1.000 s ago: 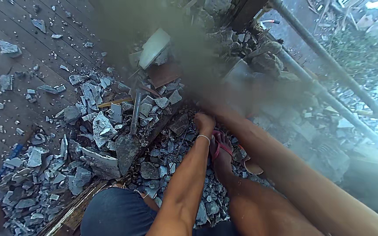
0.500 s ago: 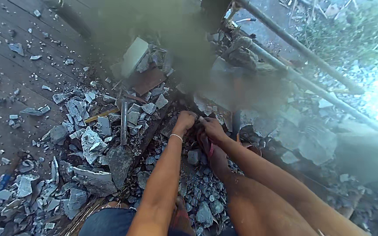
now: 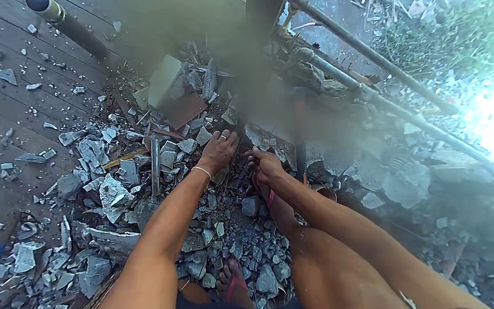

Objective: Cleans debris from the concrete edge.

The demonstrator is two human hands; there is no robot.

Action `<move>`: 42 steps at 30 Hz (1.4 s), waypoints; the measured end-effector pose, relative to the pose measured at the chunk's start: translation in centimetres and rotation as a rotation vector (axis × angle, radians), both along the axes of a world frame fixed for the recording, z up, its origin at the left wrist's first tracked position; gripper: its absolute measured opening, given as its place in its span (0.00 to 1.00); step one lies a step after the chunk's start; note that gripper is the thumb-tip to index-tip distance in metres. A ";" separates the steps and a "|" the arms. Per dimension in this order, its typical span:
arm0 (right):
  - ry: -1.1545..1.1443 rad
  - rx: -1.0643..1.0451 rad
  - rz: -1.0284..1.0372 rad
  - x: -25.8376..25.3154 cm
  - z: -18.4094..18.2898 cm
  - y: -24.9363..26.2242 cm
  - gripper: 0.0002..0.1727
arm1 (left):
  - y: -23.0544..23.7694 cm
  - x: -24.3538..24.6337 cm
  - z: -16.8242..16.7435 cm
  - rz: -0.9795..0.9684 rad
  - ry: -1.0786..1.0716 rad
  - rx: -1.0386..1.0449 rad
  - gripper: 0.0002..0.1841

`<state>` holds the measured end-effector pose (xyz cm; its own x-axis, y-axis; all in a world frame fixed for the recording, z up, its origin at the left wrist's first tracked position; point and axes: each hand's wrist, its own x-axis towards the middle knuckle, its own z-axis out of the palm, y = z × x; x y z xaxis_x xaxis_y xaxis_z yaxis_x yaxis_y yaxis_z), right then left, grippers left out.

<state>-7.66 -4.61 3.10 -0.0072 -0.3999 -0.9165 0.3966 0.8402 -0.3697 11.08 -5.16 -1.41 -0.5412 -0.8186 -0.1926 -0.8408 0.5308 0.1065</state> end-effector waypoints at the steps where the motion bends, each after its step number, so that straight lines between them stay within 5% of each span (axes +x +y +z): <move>1: 0.024 0.007 -0.014 0.2 0.0 -0.3 0.11 | 0.1 -0.1 -0.4 0.002 0.011 -0.045 0.18; 7: -0.006 -0.037 0.048 1.2 2.1 -4.0 0.09 | 1.1 -1.8 -2.5 0.235 0.116 -0.170 0.12; 15: 0.117 -0.094 0.822 3.3 2.7 -9.0 0.13 | 4.9 -5.2 -2.7 0.610 0.188 -0.074 0.06; 20: 0.288 -0.161 1.329 6.3 1.8 -11.4 0.11 | 6.1 -6.7 -3.5 0.707 0.155 -0.088 0.13; 24: 0.367 -0.261 1.786 9.3 2.8 -12.0 0.11 | 8.5 -9.5 -1.5 0.841 0.155 0.131 0.28; 27: 0.448 -0.416 1.967 10.0 2.0 -11.2 0.08 | 7.9 -11.2 -0.2 1.003 0.260 0.217 0.27; 33: 0.623 -0.589 1.964 8.0 0.9 -9.8 0.10 | 6.3 -10.8 0.7 1.069 0.251 0.302 0.23; 38: 0.724 -0.632 1.771 6.4 -0.2 -6.0 0.14 | 7.5 -11.3 -0.3 1.174 0.396 0.290 0.46; 42: 0.779 -0.742 1.653 5.0 -1.5 -4.6 0.21 | 6.7 -10.4 -0.2 1.225 0.397 0.339 0.42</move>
